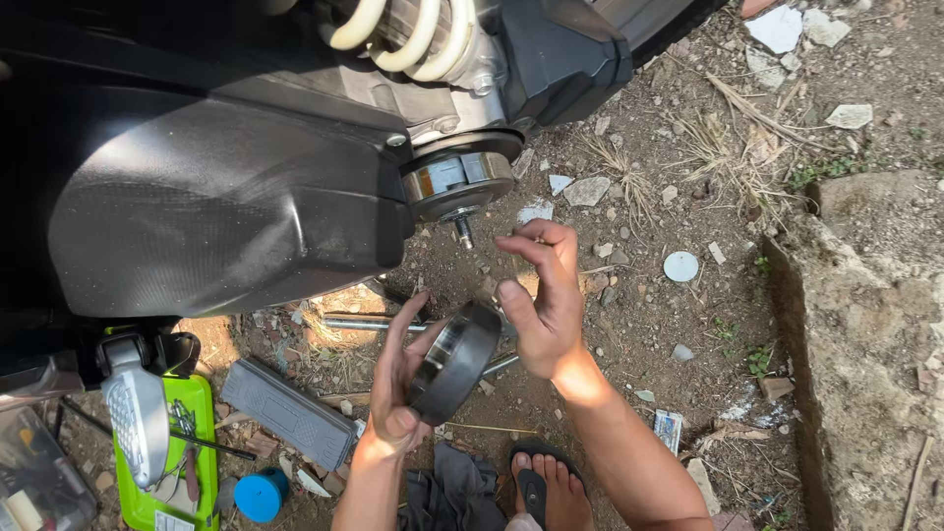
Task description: The person cleans and reassembles motorcycle clutch components by hand, applying grease to a pulley and then mounting the assembly onto the vehicle shaft.
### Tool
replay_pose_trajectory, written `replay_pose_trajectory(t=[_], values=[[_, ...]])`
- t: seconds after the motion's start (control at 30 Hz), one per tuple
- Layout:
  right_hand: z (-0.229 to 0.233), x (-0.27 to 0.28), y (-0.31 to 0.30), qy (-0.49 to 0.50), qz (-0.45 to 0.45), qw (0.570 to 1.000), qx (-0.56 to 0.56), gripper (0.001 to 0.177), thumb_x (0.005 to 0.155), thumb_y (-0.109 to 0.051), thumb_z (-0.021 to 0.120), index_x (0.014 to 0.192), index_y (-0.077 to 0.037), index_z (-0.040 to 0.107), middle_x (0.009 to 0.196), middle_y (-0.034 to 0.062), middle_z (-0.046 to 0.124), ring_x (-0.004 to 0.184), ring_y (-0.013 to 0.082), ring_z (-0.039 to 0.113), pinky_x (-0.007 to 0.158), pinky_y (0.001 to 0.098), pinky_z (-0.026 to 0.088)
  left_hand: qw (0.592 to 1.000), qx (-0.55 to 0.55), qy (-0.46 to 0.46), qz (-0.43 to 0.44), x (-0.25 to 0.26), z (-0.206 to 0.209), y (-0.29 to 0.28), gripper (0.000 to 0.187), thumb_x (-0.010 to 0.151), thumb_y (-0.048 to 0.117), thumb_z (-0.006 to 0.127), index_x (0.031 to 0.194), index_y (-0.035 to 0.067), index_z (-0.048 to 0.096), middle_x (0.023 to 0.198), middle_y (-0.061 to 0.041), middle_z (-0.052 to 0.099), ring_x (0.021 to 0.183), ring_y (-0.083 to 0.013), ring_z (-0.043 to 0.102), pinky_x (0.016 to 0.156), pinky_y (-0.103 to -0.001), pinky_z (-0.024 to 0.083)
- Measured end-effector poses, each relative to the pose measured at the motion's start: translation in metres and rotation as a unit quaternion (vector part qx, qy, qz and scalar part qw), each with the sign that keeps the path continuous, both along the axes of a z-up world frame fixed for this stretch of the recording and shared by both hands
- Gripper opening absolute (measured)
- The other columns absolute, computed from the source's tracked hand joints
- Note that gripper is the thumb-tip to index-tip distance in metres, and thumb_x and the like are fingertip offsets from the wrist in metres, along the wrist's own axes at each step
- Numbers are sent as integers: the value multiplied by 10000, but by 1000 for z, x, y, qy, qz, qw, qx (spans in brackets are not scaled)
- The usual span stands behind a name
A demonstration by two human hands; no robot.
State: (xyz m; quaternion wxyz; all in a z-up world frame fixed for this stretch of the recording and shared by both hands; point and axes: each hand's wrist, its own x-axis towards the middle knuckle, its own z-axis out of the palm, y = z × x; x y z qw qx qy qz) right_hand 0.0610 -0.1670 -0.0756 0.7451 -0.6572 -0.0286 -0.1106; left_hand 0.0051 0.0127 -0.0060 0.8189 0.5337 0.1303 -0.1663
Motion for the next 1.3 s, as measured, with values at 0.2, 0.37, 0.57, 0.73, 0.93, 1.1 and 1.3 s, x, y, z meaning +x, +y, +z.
replay_pose_trajectory(t=[0.2,0.37,0.57,0.73,0.93,1.1,1.3], values=[[17,19,6,-32,4,998,-51,559,1033,-444,582,1371,1,588,1347,172,470,1307,302,475,1183,437,370,1000,-9,8,-5,0,-5,2,1508,524,605,982,1597,-8,118,1438,-338,481,1277,-382,579,1056,-489,515],[21,21,5,-40,28,997,-54,638,1085,-546,453,1394,-5,593,1401,190,452,1353,314,451,1216,452,345,1000,-11,14,3,-4,-4,7,1530,514,615,984,1605,-9,112,1446,-346,464,1302,-388,566,1091,-477,504],[23,21,9,-47,17,996,-74,683,1102,-583,400,1403,0,586,1405,195,423,1338,311,445,1200,445,353,1000,4,25,3,-8,1,14,1538,492,623,980,1597,-2,111,1444,-360,459,1295,-406,568,1084,-489,505],[25,22,10,-44,30,996,-75,705,1096,-600,365,1402,-9,598,1403,191,425,1316,300,449,1174,437,366,1000,-3,28,10,-12,3,17,1539,487,626,980,1594,3,111,1452,-355,444,1306,-403,561,1089,-500,506],[24,22,13,-32,35,998,-45,704,1108,-615,355,1350,1,594,1413,186,420,1355,305,428,1204,441,345,1000,-3,29,5,-16,2,22,1544,491,633,976,1599,8,100,1461,-360,442,1304,-399,560,1089,-504,499],[14,19,14,-18,35,999,-18,656,1099,-607,386,1295,-13,584,1418,178,410,1329,287,425,1165,433,365,1000,8,19,-2,-18,0,24,1522,514,633,967,1602,6,106,1461,-374,451,1310,-416,566,1095,-511,509],[13,11,-11,-2,-67,990,-125,208,986,-264,682,978,-79,587,1325,182,496,1254,341,522,1097,450,425,1000,-12,6,-17,-18,-4,27,1457,522,611,960,1561,43,110,1436,-368,459,1234,-427,598,998,-556,544]])
